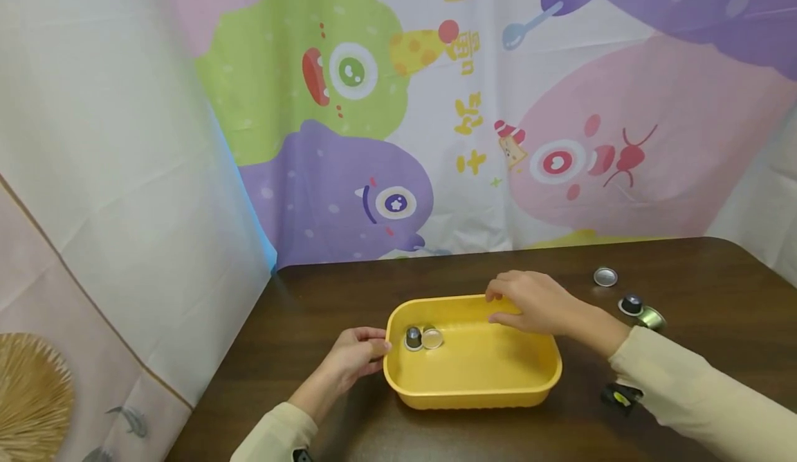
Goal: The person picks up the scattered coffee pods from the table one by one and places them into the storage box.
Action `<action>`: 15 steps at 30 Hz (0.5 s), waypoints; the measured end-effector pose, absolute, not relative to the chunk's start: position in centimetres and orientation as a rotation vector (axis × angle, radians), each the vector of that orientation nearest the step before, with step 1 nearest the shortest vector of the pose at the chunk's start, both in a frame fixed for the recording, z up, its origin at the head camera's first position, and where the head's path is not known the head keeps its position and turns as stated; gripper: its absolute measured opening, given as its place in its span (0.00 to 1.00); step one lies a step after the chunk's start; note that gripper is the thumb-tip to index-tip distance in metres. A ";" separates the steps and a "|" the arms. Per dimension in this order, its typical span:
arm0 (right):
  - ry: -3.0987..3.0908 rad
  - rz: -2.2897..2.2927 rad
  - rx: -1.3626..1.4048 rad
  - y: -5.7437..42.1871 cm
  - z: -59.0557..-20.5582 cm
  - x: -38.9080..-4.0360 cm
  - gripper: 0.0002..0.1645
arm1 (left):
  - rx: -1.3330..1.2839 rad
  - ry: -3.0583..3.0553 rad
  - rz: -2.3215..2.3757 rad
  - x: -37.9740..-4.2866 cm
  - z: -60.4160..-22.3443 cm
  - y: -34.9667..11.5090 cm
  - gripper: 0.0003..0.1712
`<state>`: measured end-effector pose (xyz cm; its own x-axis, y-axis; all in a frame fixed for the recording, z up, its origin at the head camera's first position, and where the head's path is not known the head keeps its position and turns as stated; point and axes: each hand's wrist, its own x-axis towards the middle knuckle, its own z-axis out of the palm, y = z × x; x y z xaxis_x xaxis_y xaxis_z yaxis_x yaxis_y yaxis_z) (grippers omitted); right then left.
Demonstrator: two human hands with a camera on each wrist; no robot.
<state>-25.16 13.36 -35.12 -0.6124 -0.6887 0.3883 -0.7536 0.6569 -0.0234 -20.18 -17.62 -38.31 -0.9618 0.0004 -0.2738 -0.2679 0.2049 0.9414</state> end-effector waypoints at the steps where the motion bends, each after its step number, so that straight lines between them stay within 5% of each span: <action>1: -2.519 0.261 1.134 13.6 -35.2 -25.0 0.15 | -0.255 2.262 1.838 -20.2 -38.3 -17.6 0.20; 15: -2.399 0.303 1.101 17.2 -35.6 -24.2 0.17 | -0.256 2.256 1.849 -20.0 -38.2 -17.6 0.20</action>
<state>-24.22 17.21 -35.55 -0.5608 -0.6524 0.5097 -0.7585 0.6516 -0.0006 -20.04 -17.61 -38.19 -0.9621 0.0010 -0.2726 -0.2671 0.1963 0.9434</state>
